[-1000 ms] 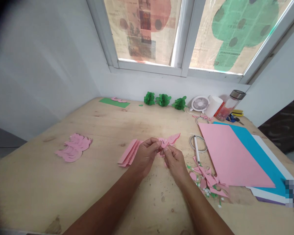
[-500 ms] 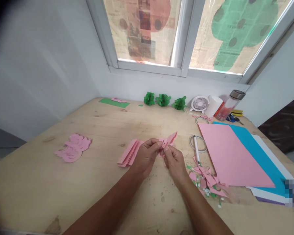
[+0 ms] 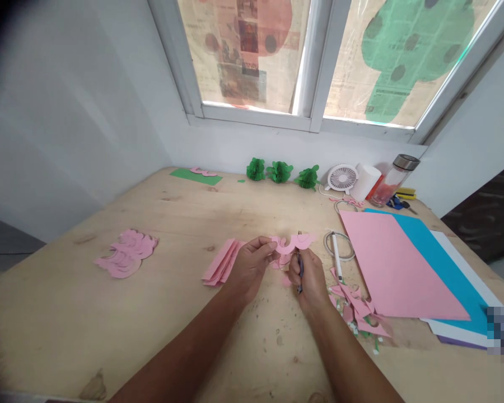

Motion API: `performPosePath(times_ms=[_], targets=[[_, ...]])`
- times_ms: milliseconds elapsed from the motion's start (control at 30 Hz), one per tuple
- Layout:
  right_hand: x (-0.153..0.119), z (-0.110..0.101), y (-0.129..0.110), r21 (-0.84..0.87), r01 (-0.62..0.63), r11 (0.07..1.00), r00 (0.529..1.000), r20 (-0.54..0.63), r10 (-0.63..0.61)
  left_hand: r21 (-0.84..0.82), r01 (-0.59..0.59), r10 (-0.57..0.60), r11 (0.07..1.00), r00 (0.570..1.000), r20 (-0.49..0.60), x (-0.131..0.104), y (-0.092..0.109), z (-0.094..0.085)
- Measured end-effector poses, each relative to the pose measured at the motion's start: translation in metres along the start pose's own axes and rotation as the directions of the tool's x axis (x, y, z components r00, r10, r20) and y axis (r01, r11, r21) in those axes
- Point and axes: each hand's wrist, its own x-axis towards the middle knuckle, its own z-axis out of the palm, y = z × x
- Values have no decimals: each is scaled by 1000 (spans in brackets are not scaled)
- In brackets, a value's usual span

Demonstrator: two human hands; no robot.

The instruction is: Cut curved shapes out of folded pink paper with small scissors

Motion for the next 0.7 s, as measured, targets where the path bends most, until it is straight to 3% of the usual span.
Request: performPosePath(times_ms=[133, 233, 400, 700], targets=[[1, 0, -5, 204, 10, 979, 999, 47, -20, -4, -27, 27, 1000, 1000, -12, 1, -1, -1], [2, -1, -5, 256, 52, 965, 998, 24, -60, 31, -34, 35, 999, 999, -32, 2, 0, -1], [4, -2, -2, 194, 138, 971, 990, -57, -129, 66, -29, 31, 997, 999, -26, 1, 2, -1], [3, -1, 2, 82, 196, 977, 980, -53, -192, 61, -26, 27, 998, 999, -24, 1, 5, 1]])
